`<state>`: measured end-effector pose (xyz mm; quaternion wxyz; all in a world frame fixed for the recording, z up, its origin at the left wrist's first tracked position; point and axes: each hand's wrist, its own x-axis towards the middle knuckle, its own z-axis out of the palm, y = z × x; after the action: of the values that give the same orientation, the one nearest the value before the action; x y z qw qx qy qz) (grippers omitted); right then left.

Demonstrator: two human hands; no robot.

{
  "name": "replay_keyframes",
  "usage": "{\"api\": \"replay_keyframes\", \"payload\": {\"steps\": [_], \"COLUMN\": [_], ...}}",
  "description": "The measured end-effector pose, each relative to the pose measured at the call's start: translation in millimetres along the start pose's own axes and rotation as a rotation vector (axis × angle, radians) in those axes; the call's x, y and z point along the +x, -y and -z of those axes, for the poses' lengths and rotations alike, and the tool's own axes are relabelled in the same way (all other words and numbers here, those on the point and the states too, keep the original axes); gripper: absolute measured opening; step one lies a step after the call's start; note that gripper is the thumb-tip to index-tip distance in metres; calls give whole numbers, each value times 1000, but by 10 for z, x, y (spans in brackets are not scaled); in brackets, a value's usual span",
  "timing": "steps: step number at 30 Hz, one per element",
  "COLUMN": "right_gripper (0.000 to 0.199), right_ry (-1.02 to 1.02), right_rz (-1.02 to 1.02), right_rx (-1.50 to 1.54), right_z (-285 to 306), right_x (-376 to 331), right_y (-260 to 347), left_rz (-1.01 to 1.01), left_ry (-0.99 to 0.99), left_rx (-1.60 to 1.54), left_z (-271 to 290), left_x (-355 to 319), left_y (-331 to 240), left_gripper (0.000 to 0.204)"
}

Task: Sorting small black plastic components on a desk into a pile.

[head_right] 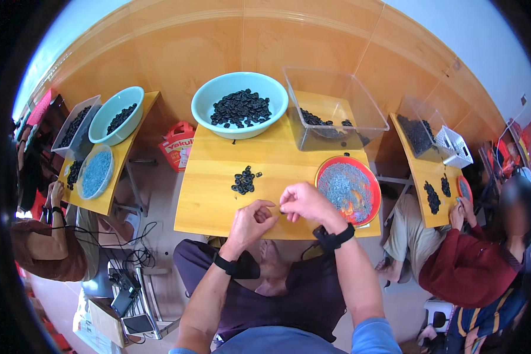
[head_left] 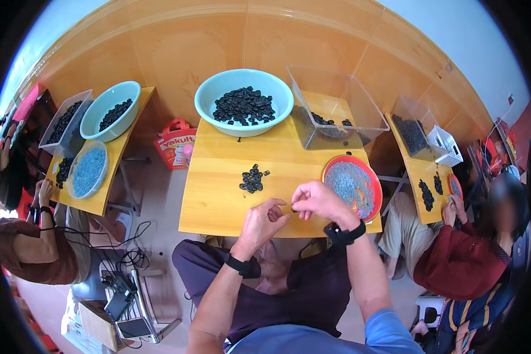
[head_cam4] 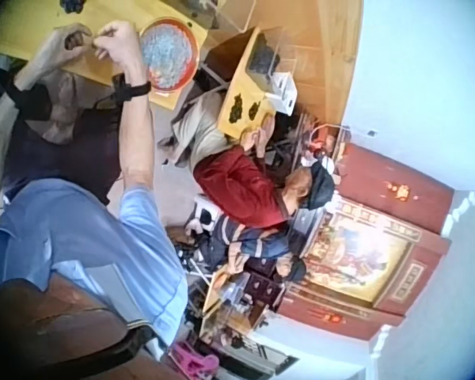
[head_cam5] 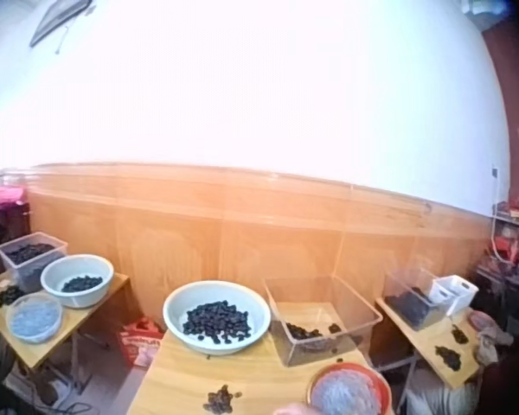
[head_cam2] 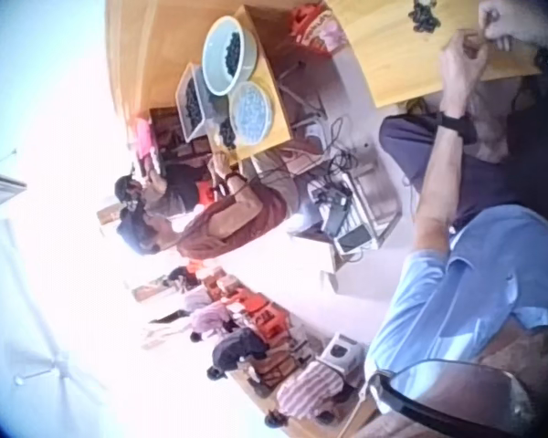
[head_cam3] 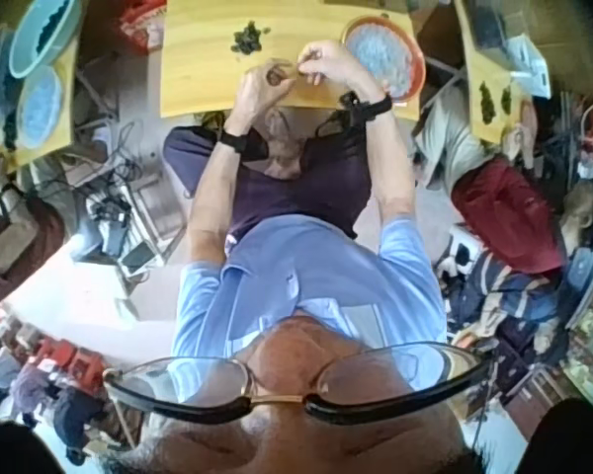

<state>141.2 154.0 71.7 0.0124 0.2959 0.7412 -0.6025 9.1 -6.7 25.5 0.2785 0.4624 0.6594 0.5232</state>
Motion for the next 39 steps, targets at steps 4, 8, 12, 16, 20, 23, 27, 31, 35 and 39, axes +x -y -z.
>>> {"api": "replay_keyframes", "payload": {"steps": [4, 8, 12, 16, 20, 23, 27, 31, 35, 39], "right_gripper": [10, 15, 25, 29, 28, 25, 22, 22, 18, 14], "right_ry": [-297, -521, -325, -268, -312, -337, -449, -420, -434, -431], "right_rz": [377, 523, 309, 490, 606, 485, 449, 407, 360, 322], "right_rx": [246, 166, -562, -680, -743, -702, -720, -795, -824, -873], "right_z": [28, 25, -216, -433, -440, -362, -278, -287, -296, -317], "right_x": [209, 511, 844, 890, 844, 784, 808, 870, 797, 735], "right_y": [751, 862, 465, 236, 133, 182, 167, 114, 127, 166], "left_rz": [62, -9, -36, -69, -80, -86, -62, -53, -41, -7], "left_ry": [-169, -167, -168, -188, -197, -197, -176, -168, -166, -160], "left_rx": [-122, -48, -44, -63, -105, -111, -109, -106, -74, -95], "left_z": [-31, -35, -43, -45, -60, -63, -58, -59, -49, -45], "left_x": [-24, -20, -9, -1, 4, 10, 22, 27, 15, 13], "left_y": [186, 172, 161, 205, 239, 250, 202, 191, 164, 170], "left_gripper": [18, 15, 14, 15, 14, 14, 14, 13, 13, 13]}}
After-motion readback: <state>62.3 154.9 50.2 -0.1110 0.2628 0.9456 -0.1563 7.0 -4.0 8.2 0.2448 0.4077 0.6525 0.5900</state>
